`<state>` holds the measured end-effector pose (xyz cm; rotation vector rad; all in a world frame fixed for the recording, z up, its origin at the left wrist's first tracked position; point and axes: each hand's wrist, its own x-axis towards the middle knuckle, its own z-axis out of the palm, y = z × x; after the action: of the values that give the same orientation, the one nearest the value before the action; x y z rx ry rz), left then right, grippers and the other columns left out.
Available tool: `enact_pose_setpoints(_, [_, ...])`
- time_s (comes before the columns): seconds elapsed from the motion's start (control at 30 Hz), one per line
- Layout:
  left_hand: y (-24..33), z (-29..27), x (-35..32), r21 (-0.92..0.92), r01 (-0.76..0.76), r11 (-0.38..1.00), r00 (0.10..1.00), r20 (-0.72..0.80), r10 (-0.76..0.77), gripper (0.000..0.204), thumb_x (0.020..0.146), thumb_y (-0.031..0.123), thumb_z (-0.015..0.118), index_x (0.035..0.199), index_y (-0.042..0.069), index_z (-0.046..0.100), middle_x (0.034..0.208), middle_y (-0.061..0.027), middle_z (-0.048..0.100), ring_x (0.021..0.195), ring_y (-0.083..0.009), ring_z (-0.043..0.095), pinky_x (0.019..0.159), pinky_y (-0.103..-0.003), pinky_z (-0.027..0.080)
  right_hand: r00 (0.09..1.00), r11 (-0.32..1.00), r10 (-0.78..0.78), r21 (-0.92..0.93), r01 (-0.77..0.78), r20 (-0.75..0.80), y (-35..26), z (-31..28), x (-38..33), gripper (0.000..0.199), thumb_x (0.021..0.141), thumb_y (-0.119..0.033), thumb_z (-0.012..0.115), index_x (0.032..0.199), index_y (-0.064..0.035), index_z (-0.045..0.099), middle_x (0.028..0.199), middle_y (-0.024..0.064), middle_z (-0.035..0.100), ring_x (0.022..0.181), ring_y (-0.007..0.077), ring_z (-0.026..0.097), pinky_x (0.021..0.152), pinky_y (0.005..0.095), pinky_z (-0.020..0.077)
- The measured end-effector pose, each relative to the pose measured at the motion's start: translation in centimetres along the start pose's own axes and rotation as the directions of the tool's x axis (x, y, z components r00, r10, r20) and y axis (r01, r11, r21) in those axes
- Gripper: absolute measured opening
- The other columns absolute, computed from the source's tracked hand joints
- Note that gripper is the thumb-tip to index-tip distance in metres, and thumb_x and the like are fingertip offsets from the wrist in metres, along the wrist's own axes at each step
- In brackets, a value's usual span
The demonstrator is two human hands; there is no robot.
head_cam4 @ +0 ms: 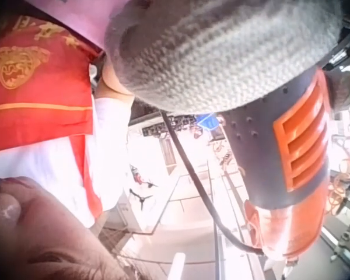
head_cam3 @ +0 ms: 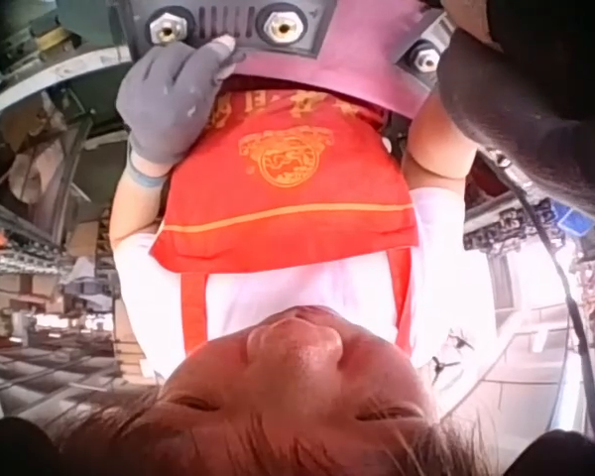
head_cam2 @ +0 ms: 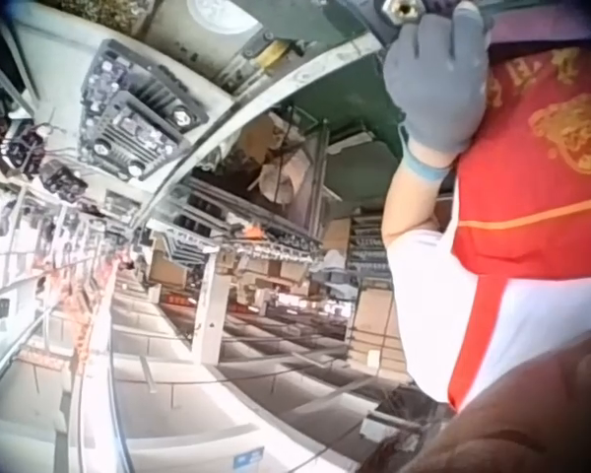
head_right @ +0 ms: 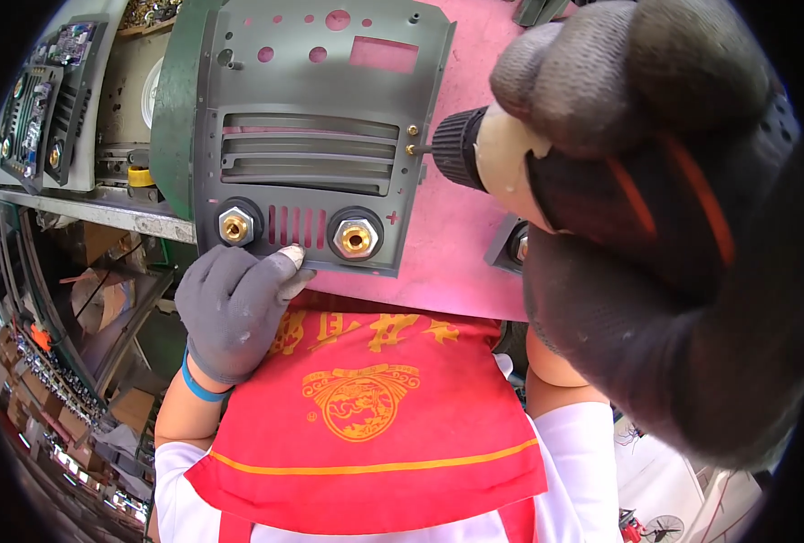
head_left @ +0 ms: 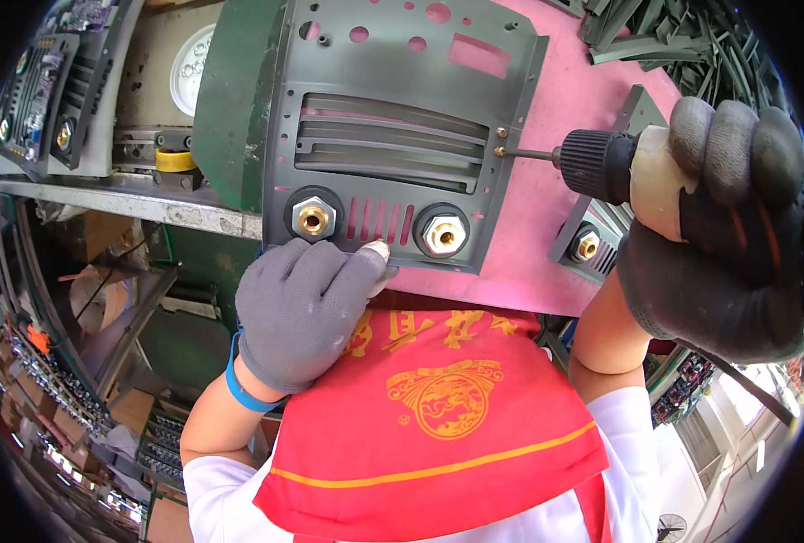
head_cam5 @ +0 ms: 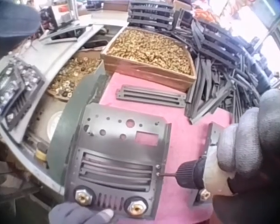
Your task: Manually assemble metal panels by inserting screws and using an electric screwdriver to secure components in an industrial workshop.
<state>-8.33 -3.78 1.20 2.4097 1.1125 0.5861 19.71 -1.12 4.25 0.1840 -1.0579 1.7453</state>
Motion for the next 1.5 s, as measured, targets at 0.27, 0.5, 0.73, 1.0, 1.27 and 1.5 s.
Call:
enact_pose_setpoints(0.27, [0.1, 0.0, 0.0, -0.006, -0.012, 1.000, 1.000, 0.028, 0.012, 0.031, 0.065, 0.014, 0.083, 0.091, 0.009, 0.068, 0.063, -0.0030, 0.046, 0.053, -0.0211, 0.050, 0.046, -0.032, 0.037, 0.998, 0.998, 0.041, -0.038, -0.044, -0.055, -2.4, 0.5, -1.2, 0.034, 0.089, -0.038, 0.060, 0.091, -0.0068, 0.049, 0.085, 0.0112, 0.049, 0.077, 0.0244, 0.046, 0.069, 0.0361, 0.0415])
enact_pose_setpoints(0.5, [0.2, -0.5, 0.0, 0.038, -0.011, 0.999, 0.995, 0.099, 0.008, 0.024, 0.074, 0.018, 0.072, 0.097, 0.012, 0.067, 0.069, -0.0011, 0.048, 0.062, -0.0180, 0.054, 0.052, -0.031, 0.042, 0.994, 0.995, 0.068, -0.071, -0.074, -0.090, -1.5, 1.1, -0.3, 0.033, 0.088, -0.038, 0.061, 0.091, -0.0072, 0.048, 0.084, 0.0105, 0.049, 0.077, 0.0235, 0.045, 0.068, 0.0353, 0.0411])
enact_pose_setpoints(0.73, [1.5, -2.9, 3.2, -0.513, 0.417, 0.750, 0.909, 0.248, -0.336, 0.022, 0.093, 0.018, 0.060, 0.110, 0.005, 0.063, 0.082, -0.0045, 0.056, 0.064, -0.0140, 0.050, 0.058, -0.025, 0.043, 0.991, 0.985, 0.089, -0.136, -0.103, -0.104, -2.9, 0.6, 0.4, 0.033, 0.088, -0.038, 0.061, 0.090, -0.0076, 0.048, 0.083, 0.0098, 0.048, 0.076, 0.0227, 0.045, 0.068, 0.0345, 0.0407])
enact_pose_setpoints(1.0, [1.6, 0.5, 6.7, -0.802, 0.553, -0.226, 0.746, 0.597, -0.296, 0.041, 0.105, 0.024, 0.039, 0.136, -0.004, 0.045, 0.092, -0.0053, 0.062, 0.068, -0.0073, 0.041, 0.058, -0.022, 0.034, 0.991, 0.966, 0.082, -0.234, -0.106, -0.109, -0.6, 3.5, 3.0, 0.033, 0.088, -0.038, 0.061, 0.090, -0.0081, 0.047, 0.082, 0.0090, 0.047, 0.075, 0.0217, 0.044, 0.068, 0.0336, 0.0402])
enact_pose_setpoints(1.27, [0.5, 1.1, 7.4, -0.710, 0.612, -0.348, 0.711, 0.687, -0.150, 0.048, 0.104, 0.041, 0.046, 0.120, -0.003, 0.055, 0.093, -0.0038, 0.062, 0.063, -0.0056, 0.040, 0.054, -0.019, 0.032, 0.985, 0.943, 0.080, -0.310, -0.124, -0.151, -2.5, 5.7, 2.4, 0.033, 0.088, -0.037, 0.062, 0.089, -0.0086, 0.046, 0.081, 0.0083, 0.047, 0.075, 0.0207, 0.043, 0.067, 0.0327, 0.0398])
enact_pose_setpoints(1.5, [1.6, 1.1, 8.2, -0.745, 0.524, -0.413, 0.695, 0.654, -0.299, 0.048, 0.101, 0.045, 0.050, 0.115, 0.000, 0.062, 0.078, -0.0006, 0.062, 0.059, -0.0041, 0.041, 0.051, -0.019, 0.034, 0.978, 0.921, 0.085, -0.360, -0.149, -0.190, -0.8, 3.1, 4.6, 0.033, 0.088, -0.037, 0.062, 0.088, -0.0090, 0.046, 0.080, 0.0076, 0.046, 0.074, 0.0198, 0.042, 0.067, 0.0319, 0.0394])
